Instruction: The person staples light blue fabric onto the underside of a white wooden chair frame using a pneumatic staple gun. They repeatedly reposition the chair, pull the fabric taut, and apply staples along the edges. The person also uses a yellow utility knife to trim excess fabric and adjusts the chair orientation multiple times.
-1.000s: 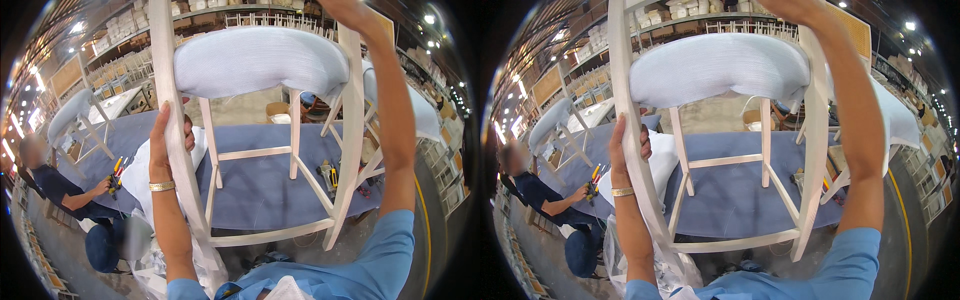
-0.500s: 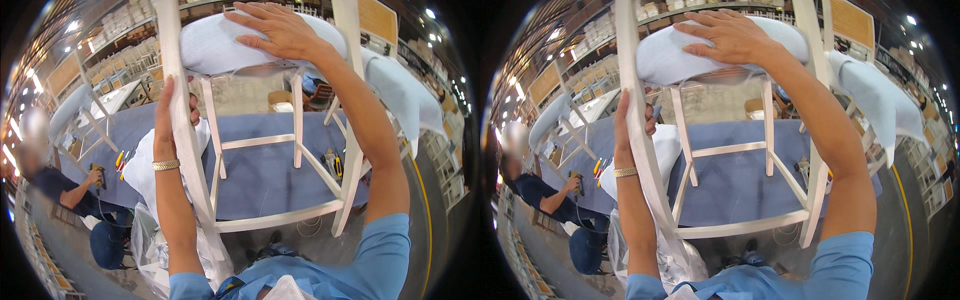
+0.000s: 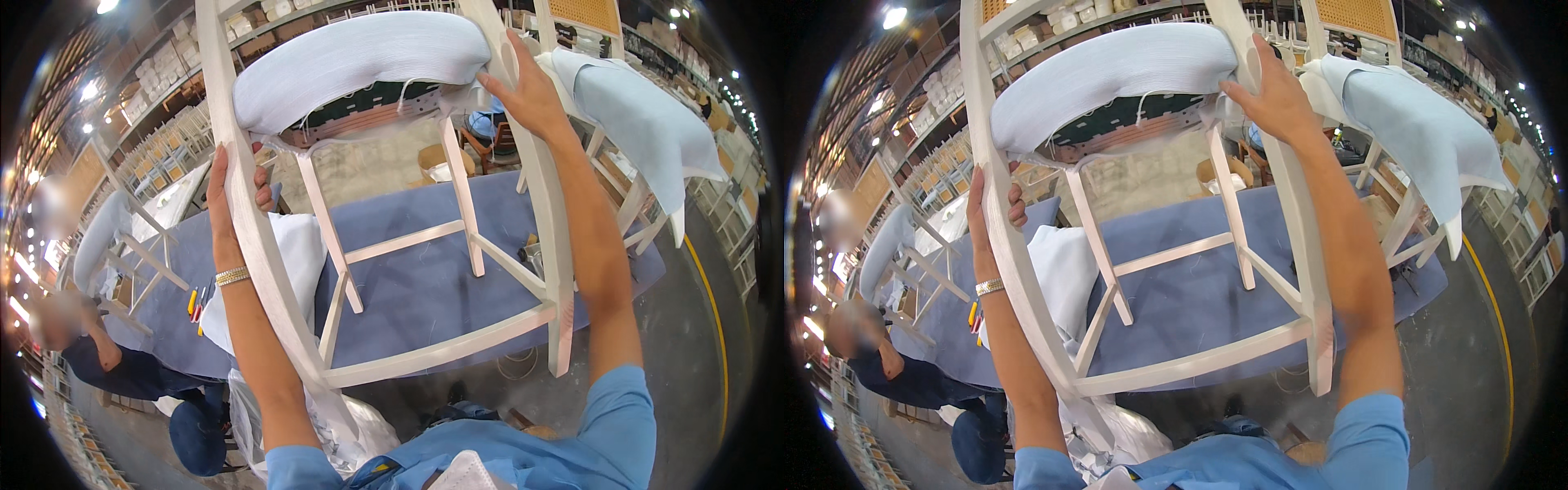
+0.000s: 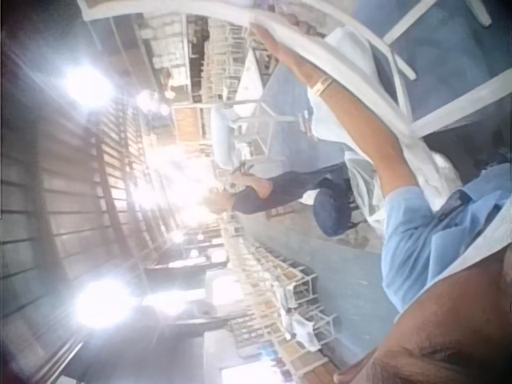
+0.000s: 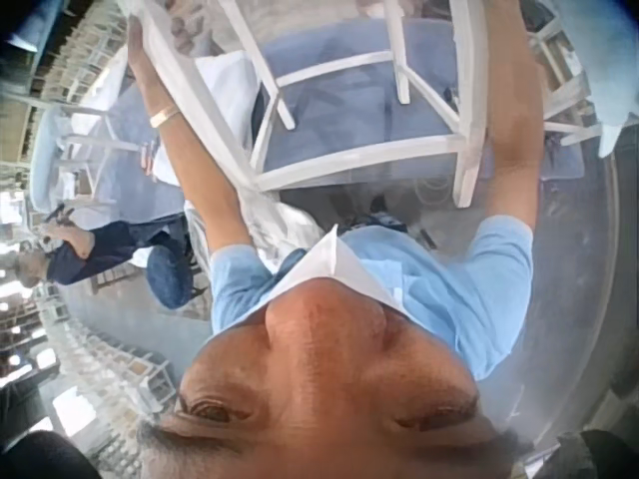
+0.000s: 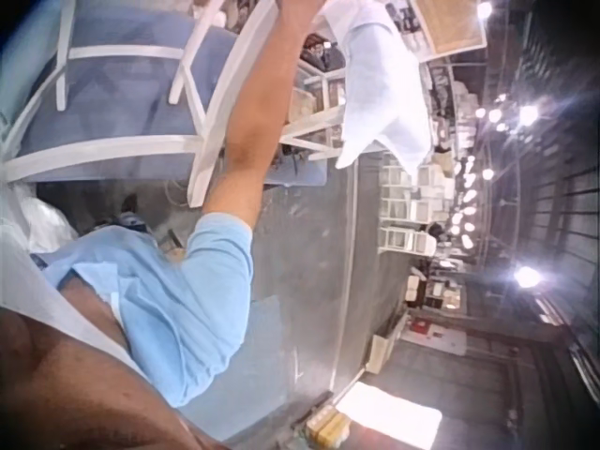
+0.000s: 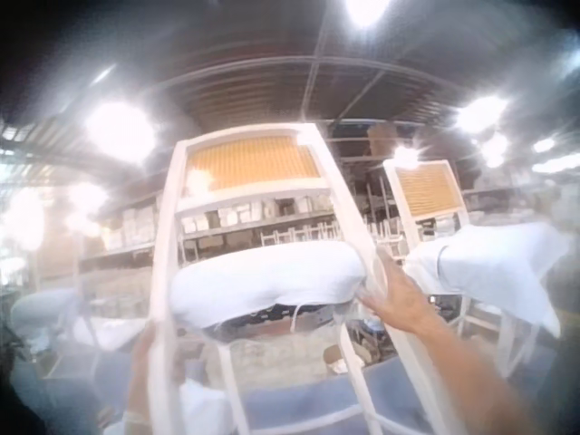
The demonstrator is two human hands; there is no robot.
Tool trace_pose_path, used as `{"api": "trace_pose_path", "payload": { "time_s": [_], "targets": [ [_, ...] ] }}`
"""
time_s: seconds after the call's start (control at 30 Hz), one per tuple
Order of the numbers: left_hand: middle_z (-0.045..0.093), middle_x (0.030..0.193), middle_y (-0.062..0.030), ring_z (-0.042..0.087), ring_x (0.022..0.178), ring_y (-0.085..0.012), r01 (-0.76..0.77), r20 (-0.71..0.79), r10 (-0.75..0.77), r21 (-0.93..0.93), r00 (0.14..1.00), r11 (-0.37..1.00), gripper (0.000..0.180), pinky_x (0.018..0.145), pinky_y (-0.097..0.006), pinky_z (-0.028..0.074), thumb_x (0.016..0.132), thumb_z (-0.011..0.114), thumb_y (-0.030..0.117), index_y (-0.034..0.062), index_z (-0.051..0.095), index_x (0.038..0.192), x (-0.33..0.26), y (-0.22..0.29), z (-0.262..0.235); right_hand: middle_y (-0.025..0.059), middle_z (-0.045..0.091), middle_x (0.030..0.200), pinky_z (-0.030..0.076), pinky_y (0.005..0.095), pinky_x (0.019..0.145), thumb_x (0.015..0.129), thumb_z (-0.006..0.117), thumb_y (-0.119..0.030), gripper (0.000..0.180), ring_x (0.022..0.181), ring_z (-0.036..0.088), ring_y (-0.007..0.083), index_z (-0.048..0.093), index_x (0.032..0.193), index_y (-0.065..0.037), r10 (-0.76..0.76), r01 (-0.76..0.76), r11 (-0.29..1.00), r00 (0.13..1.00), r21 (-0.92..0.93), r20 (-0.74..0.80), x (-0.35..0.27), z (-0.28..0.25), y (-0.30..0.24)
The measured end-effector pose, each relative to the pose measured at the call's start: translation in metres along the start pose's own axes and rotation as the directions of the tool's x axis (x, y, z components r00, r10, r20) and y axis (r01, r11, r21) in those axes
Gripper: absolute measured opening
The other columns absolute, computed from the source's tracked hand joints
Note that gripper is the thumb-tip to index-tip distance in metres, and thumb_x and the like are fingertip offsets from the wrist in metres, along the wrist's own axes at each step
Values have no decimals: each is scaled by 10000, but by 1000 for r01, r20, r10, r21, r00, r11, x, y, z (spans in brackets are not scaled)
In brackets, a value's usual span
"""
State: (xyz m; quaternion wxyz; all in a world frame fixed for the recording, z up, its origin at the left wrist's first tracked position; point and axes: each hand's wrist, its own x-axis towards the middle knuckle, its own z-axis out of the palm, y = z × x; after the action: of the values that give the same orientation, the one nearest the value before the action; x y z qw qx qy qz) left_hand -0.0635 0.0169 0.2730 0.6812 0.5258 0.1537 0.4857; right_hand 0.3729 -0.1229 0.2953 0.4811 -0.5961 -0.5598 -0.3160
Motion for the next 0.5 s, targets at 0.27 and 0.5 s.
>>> {"api": "trace_pose_path", "payload": {
  "time_s": [0.27, 0.5],
  "targets": [
    [512, 750, -43, 470, 528, -105, 9, 30, -13, 133, 999, 991, 740, 466, -231, 409, 995, 501, 606, -25, 474, 1381, 30, 6, -22, 163, 654, 1262, 459, 417, 1010, 946, 643, -318, 488, 1177, 595, 308, 585, 1340, -35, -631, 636, 771, 769, -26, 102, -12, -121, -48],
    [448, 815, -50, 416, 551, -103, -17, 94, 7, 112, 996, 994, 762, 472, -234, 389, 1044, 445, 527, -110, 350, 1450, 25, 5, -16, 157, 647, 1269, 462, 403, 1009, 961, 624, -314, 484, 1168, 596, 293, 571, 1350, -30, -772, 767, 587, 434, 259, 466, -68, -167, -94]
  ]
}}
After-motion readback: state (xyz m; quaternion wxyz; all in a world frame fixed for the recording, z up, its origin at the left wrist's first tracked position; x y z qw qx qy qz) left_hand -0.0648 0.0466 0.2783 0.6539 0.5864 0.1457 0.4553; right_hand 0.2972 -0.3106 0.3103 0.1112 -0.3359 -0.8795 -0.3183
